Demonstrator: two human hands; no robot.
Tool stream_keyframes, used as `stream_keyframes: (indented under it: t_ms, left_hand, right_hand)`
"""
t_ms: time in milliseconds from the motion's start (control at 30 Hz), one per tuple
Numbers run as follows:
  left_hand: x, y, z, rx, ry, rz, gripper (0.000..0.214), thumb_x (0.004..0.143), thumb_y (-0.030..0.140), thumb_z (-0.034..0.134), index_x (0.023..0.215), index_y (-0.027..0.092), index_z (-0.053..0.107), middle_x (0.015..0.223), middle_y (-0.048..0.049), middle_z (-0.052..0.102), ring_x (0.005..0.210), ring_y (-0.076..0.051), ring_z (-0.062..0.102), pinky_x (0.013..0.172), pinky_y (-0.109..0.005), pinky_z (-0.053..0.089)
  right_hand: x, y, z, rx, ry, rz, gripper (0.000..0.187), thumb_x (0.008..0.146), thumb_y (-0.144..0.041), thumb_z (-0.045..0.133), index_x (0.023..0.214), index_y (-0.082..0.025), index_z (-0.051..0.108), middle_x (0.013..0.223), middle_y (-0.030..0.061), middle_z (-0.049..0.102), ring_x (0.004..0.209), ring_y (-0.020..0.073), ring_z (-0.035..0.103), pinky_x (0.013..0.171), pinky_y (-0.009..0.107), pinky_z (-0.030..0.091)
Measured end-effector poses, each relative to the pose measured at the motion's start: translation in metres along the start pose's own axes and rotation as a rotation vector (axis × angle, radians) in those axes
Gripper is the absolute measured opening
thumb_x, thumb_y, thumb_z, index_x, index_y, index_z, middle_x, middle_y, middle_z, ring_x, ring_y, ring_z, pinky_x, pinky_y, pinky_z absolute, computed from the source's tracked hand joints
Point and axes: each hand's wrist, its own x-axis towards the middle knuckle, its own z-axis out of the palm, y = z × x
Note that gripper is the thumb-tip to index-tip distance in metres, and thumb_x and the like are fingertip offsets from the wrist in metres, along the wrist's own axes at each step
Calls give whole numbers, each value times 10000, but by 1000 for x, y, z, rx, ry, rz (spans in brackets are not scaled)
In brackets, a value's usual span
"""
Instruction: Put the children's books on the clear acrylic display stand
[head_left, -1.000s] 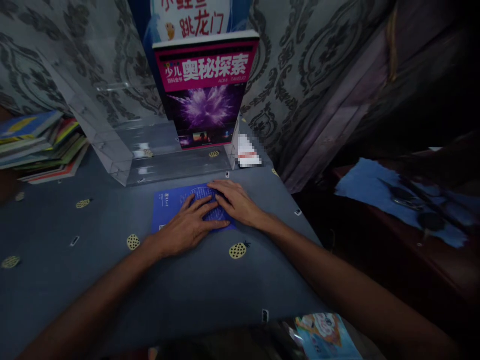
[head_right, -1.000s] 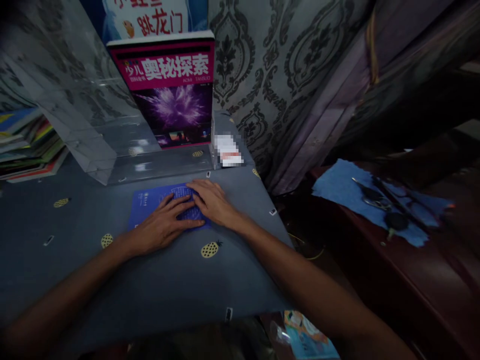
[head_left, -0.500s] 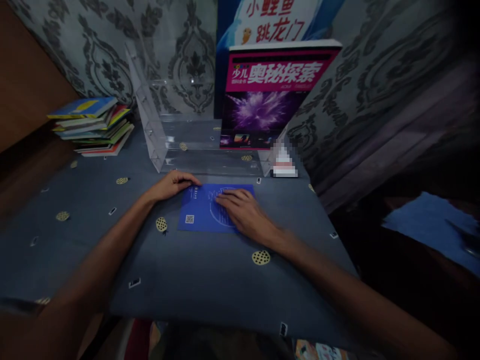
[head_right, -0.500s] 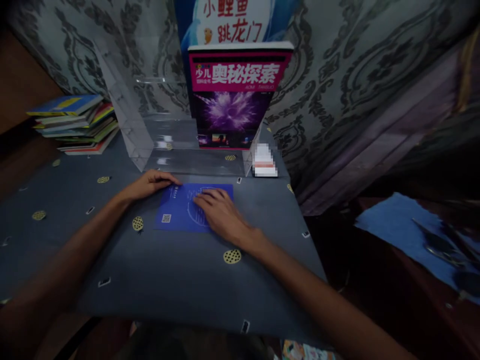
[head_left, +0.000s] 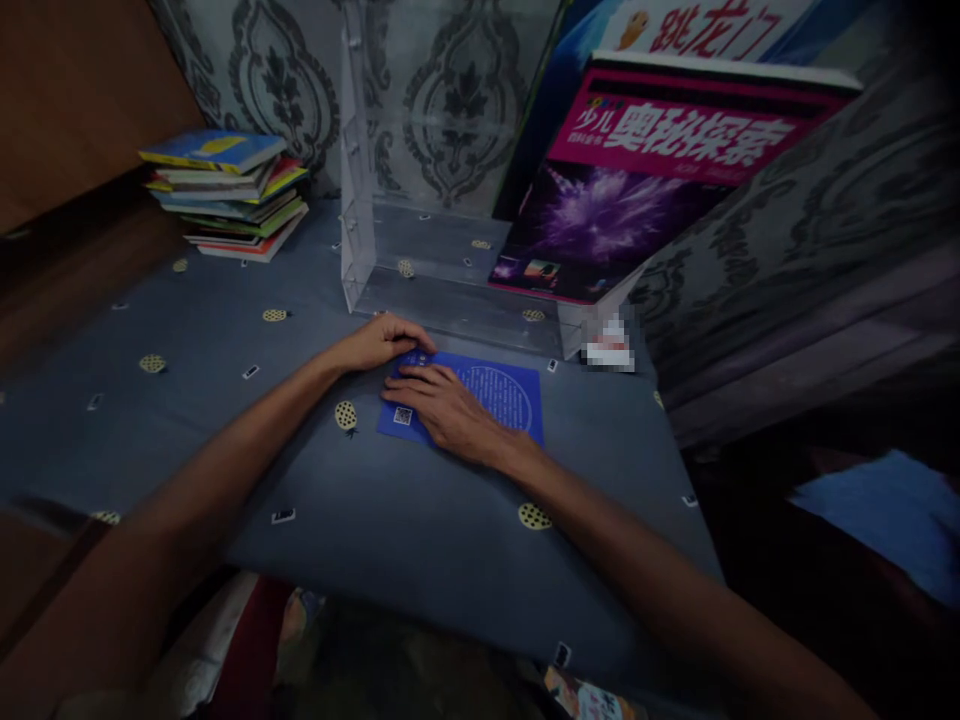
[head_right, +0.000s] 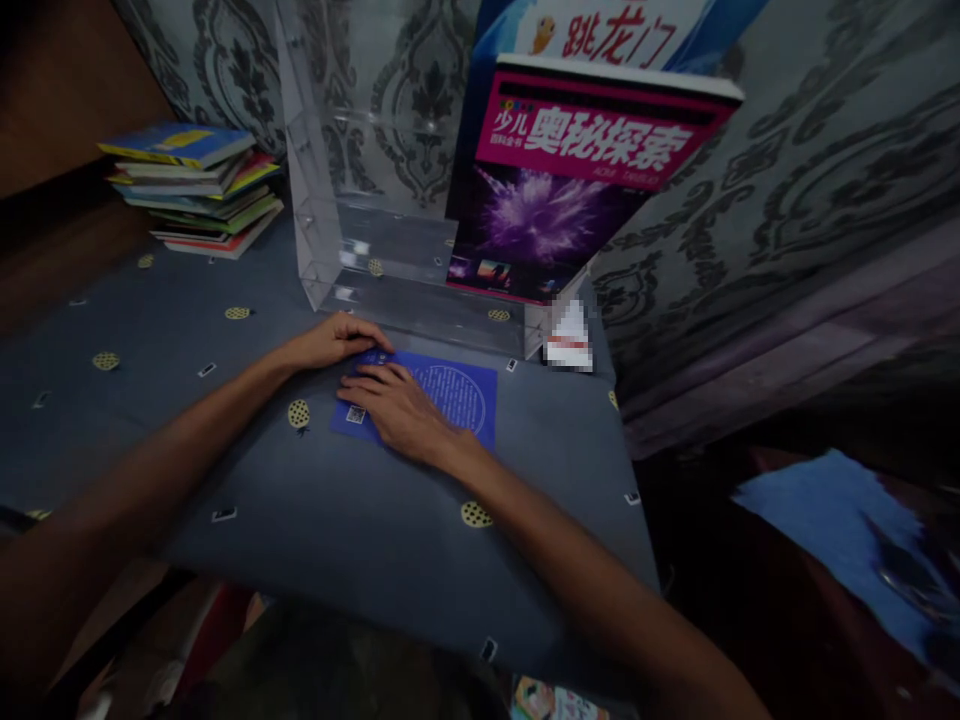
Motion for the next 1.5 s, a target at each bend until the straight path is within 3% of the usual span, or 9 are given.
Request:
stream_keyframes:
  t_ms: [300,533,733,1033,1133,1233,1367,1500]
  left_hand:
    - [-1,0,3,33,32,17,273,895,98,530,1017,152,768,1034,-60,793,1006,-172,723,975,-334,531]
    - [-1,1,5,80,58,10,276,894,142,515,1003,167,768,1017,-51,793,978,-172,721,945,-330,540]
    - [-3,1,8,123,84,20,280,886,219,519,996,182,774,1000,-48,791,953,-193,723,925,-333,547]
    - [-5,8,9,173,102,11,292,873,250,509,981,190,773,986,-44,788,918,-193,721,871,-314,553]
    - [-5,7,9,188,109,-4,293,877,249,504,984,183,769,995,-49,787,916,-194,719,877,-323,554]
    - [-6,9,10,256,114,8,307,887,225,477,993,189,762,992,-46,783,900,-190,712,863,-328,552]
    - [-4,25,25,566,137,78,336,887,159,456,1041,206,752,1020,-57,771,946,-223,694,899,-390,525]
    - [-1,54,68,757,53,223,348,983,199,436,1210,200,700,1179,-97,736,1100,-253,660,1003,-465,471]
  right_hand:
    - [-16,-17,-2,166,-78,-151,513,945,-3,470,1326,-301,642,1360,2,680,1405,198,479,1170,496,341]
    - [-21,-24,2,157,-14,-138,476,966,-19,476,1342,-268,629,1348,26,687,1394,191,498,1170,486,368]
    - [-32,-15,2,137,122,34,381,1000,-93,477,1311,-232,649,1351,81,675,1339,190,557,1136,446,430]
    - [-69,22,-18,-156,293,452,357,984,-193,518,1317,-139,635,1416,183,613,1372,294,530,1146,557,388]
    - [-88,34,-27,-182,351,537,361,968,-160,498,1295,-170,649,1372,156,652,1337,294,567,1134,579,395]
    - [-106,44,-34,-123,386,526,400,952,-122,467,1300,-206,644,1370,117,662,1326,275,581,1123,572,420]
    - [-120,56,-40,-25,387,441,438,942,-90,434,1318,-191,634,1376,115,658,1327,240,582,1137,529,427]
    - [-122,62,-42,-9,373,387,389,972,-175,485,1333,-186,630,1367,124,660,1328,245,577,1133,522,430]
